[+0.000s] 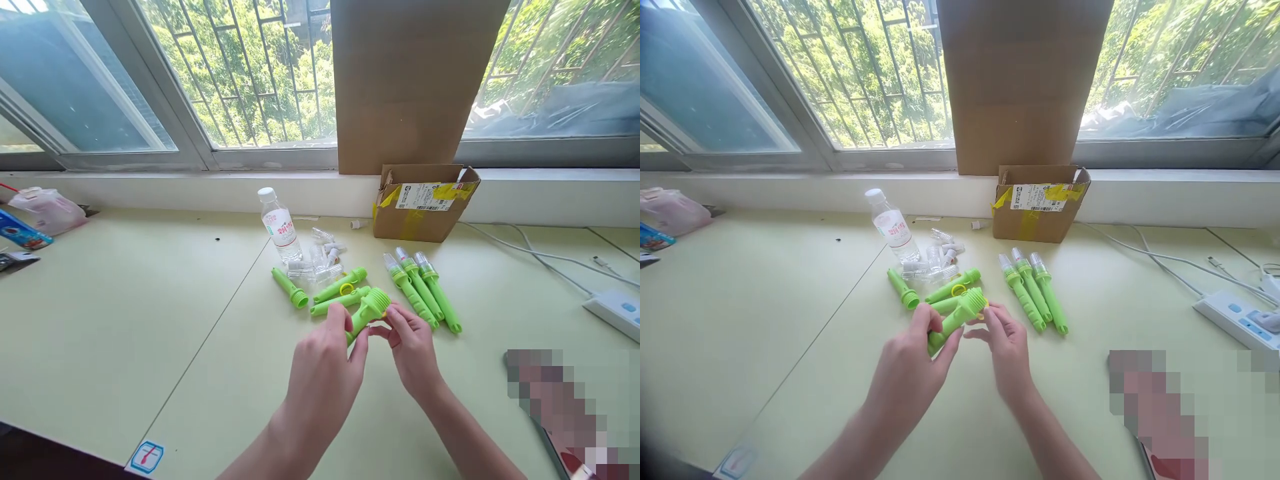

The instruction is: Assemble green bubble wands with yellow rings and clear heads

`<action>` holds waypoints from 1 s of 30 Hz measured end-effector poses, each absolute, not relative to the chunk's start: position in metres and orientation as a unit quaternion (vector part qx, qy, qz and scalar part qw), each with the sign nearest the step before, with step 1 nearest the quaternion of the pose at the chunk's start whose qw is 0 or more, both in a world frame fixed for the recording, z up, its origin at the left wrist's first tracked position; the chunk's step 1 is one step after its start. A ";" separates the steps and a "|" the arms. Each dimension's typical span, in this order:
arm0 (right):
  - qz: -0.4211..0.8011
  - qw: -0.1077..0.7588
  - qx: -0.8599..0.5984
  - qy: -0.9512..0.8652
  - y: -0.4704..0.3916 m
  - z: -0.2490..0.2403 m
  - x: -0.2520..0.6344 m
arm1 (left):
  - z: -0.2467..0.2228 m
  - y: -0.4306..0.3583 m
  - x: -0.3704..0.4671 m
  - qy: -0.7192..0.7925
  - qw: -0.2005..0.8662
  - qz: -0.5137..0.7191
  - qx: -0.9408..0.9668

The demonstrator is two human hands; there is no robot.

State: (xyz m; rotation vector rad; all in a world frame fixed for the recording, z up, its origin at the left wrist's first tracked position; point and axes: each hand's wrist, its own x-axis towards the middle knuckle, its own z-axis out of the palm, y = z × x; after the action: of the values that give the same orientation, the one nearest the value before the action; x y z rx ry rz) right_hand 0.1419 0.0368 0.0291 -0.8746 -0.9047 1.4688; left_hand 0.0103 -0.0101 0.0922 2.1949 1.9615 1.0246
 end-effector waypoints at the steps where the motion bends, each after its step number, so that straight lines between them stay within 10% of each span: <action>1: 0.627 0.569 -0.364 -0.389 0.034 0.033 0.141 | 0.092 -0.008 0.012 0.630 0.015 0.329 0.703; 30: 0.753 0.513 -0.299 -0.284 0.045 0.028 0.136 | 0.062 0.041 0.016 0.604 0.301 0.372 0.637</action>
State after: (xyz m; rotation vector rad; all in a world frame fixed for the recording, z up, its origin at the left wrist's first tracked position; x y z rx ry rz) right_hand 0.1358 0.0455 0.0278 -0.7195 -0.6820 1.8107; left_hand 0.0157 0.0407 0.0622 1.6911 1.6018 0.9865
